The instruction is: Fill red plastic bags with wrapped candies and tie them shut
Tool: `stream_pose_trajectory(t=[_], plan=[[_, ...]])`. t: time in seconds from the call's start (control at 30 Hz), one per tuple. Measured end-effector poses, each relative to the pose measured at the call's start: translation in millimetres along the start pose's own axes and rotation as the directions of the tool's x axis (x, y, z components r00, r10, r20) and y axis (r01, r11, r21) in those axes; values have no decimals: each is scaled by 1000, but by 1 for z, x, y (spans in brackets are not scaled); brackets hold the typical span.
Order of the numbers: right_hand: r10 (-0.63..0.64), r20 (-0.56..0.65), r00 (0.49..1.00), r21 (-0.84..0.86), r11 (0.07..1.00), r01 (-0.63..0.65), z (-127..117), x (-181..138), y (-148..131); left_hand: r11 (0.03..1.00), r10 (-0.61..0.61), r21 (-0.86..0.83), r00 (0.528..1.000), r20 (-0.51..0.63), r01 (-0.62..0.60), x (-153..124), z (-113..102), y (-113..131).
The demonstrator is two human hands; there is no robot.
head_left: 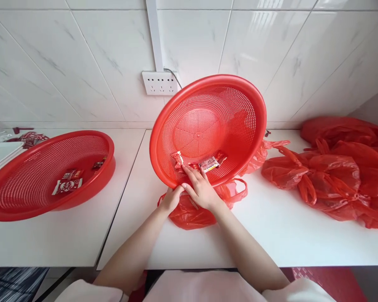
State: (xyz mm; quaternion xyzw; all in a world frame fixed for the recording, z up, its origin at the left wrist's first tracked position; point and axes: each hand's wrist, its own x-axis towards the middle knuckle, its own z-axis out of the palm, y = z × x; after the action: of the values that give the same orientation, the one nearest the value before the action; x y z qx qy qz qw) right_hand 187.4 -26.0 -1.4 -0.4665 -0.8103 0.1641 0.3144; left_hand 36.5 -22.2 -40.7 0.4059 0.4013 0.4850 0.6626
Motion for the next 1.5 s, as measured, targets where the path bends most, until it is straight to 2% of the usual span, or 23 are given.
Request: stream_pose_trajectory(t=[0.13,0.27,0.33,0.4,0.47,0.53,0.6,0.63,0.7,0.77,0.9,1.0,1.07,1.13,1.23,1.3,1.37,1.43,1.5], plan=[[-65,-27,998,86,994,67,-9,-11,8,999,-24,-38,1000,12,24,4,-2,4],[-50,-87,995,127,990,61,-11,-14,10,993,-33,-107,997,65,40,7,0,14],[14,-134,991,197,980,13,-8,-13,12,991,-34,-125,998,53,40,7,2,18],[174,-221,960,337,937,-92,-5,-12,15,989,-58,-135,997,48,64,7,2,22],[378,-260,889,563,807,-179,-4,-11,21,987,-73,-143,996,47,79,7,1,24],[521,-182,834,777,596,-203,-5,-10,27,988,-45,-144,999,29,49,8,-2,26],[564,-69,823,894,400,-200,-7,-10,31,990,-4,-141,1000,6,4,10,-5,27],[571,-29,820,920,336,-201,-9,-10,32,990,11,-139,1000,-6,-12,11,-6,27],[574,15,819,943,265,-203,-11,-11,32,991,27,-134,999,-33,-31,13,-7,28],[569,23,822,952,238,-191,-12,-12,31,991,38,-124,997,-65,-46,14,-6,28],[548,-8,837,942,284,-177,-16,-13,28,990,49,-126,994,-93,-60,14,-4,29],[512,-27,859,898,389,-204,-20,-14,26,990,57,-122,992,-111,-70,14,-4,30],[456,-30,890,820,520,-239,-22,-16,25,991,54,-118,991,-120,-68,13,-4,32],[375,-41,926,668,699,-254,-23,-18,23,990,46,-128,992,-118,-61,13,-5,34],[298,-234,925,346,915,-208,-22,-20,20,986,68,-143,988,-140,-89,14,-6,39],[249,-384,889,177,965,-194,-21,-21,18,985,86,-132,984,-156,-107,14,-5,41],[202,-430,880,90,979,-181,-21,-21,16,988,81,-123,987,-135,-98,12,-2,42],[136,-389,911,22,990,-138,-19,-20,13,991,46,-123,996,-70,-55,9,1,39],[66,-295,953,-74,993,-91,-17,-19,10,993,-4,-114,1000,1,4,5,4,34]])
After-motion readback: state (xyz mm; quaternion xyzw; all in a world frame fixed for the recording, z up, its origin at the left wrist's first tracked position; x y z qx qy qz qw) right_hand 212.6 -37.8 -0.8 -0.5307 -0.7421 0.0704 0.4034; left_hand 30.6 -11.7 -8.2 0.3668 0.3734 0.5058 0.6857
